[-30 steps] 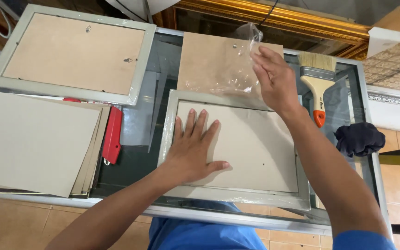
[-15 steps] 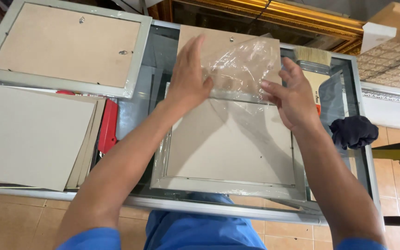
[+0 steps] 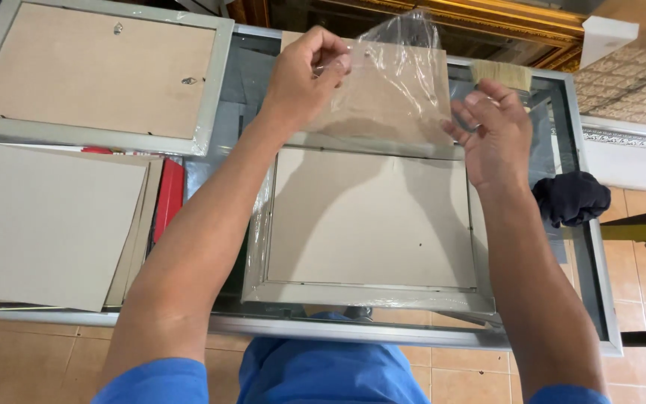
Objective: Cleaning a picture frame glass and assembling the artwork and backing components into the frame.
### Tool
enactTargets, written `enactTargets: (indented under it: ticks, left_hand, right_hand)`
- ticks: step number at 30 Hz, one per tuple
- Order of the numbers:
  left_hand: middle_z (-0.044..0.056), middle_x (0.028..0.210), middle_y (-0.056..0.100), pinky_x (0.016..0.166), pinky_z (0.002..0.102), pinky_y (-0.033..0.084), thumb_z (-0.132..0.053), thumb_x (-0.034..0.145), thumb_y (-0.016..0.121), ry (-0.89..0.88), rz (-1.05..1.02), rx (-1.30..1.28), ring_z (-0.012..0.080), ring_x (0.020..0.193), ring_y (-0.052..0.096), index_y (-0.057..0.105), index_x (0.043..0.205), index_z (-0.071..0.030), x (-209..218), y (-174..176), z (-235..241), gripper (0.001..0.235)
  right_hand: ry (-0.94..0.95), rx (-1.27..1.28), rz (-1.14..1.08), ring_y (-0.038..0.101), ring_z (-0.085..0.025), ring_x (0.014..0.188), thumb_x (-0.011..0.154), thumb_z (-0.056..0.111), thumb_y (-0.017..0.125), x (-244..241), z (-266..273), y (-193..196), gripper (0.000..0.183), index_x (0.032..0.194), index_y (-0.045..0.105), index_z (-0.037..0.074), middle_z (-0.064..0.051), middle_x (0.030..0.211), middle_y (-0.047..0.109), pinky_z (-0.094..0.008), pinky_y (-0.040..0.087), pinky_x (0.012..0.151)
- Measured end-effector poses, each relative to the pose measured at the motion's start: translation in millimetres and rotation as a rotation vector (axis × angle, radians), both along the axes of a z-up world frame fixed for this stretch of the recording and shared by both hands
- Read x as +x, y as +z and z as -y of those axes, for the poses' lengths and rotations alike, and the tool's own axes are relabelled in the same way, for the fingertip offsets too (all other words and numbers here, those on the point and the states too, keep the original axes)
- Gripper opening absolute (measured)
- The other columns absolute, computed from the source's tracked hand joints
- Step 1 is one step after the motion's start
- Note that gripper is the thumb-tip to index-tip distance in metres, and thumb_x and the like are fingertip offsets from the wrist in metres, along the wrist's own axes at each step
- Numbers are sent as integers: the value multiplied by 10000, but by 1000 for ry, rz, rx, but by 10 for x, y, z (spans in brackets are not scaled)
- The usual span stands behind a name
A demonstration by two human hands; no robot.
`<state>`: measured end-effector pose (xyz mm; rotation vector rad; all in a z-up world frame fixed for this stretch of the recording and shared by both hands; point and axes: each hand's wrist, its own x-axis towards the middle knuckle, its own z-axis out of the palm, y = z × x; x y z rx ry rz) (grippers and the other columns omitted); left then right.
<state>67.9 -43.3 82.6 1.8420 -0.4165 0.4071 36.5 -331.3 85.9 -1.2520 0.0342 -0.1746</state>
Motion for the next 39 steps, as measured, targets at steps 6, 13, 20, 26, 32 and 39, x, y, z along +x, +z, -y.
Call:
enactTargets:
  ticks: [6,13,20,26,32,39]
  left_hand:
    - [75,893,681,730,246,564,-86,1035,619,-188,133,-171,131,765,617,640,1015,6,-431,405,-130,96]
    - [99,928,770,660,211,548,-102,1061,612,-161,129,29,145,828,757,669,1092,-9,-946,568,-403,114]
    - [41,892,854,554,291,536,-291,917,666,-397,-280,399,187,540,720,796,884,-97,-1596,537,-595,236]
    - [17,1046,738,816,355,550,-405,949,678,-258,-41,605,200,1017,672,714,1088,-133,-1796,207,-332,307]
    - [310,1648,170,1179,682,36,-859,879,396,-323,-42,897,515,1528,41,342,1579,-113,-2000,-580,28,1024]
    - [304,1647,162,1166,695,60,-874,750,704,-297,8,928,525,1527,45,351,1576,-112,-2157,-693,50,1177]
  right_hand:
    - [276,-63,-166,749,-388,1108,866,147,693,107,-96,-15,881,1576,228,-91,-311,1410,487,-280,667,701]
    - [557,119,19,723,-249,899,923,-12,632,98,272,-23,391,1267,445,-24,-194,1067,674,-370,646,806]
    - [945,-945,97,709,-236,963,846,197,637,-802,881,116,152,835,769,122,-75,1174,719,-375,583,729]
    - [500,-1344,-96,685,-204,809,807,-115,516,-1057,772,357,495,1154,741,157,10,1233,746,-323,501,706]
    - [501,-1239,-25,108,-346,1596,1007,491,276,-1186,849,-418,706,1613,224,132,-185,1726,127,-539,155,1223]
    - [342,-1330,-137,146,-412,1577,962,449,465,-1477,497,-515,761,1618,234,139,-223,1709,125,-558,268,1156]
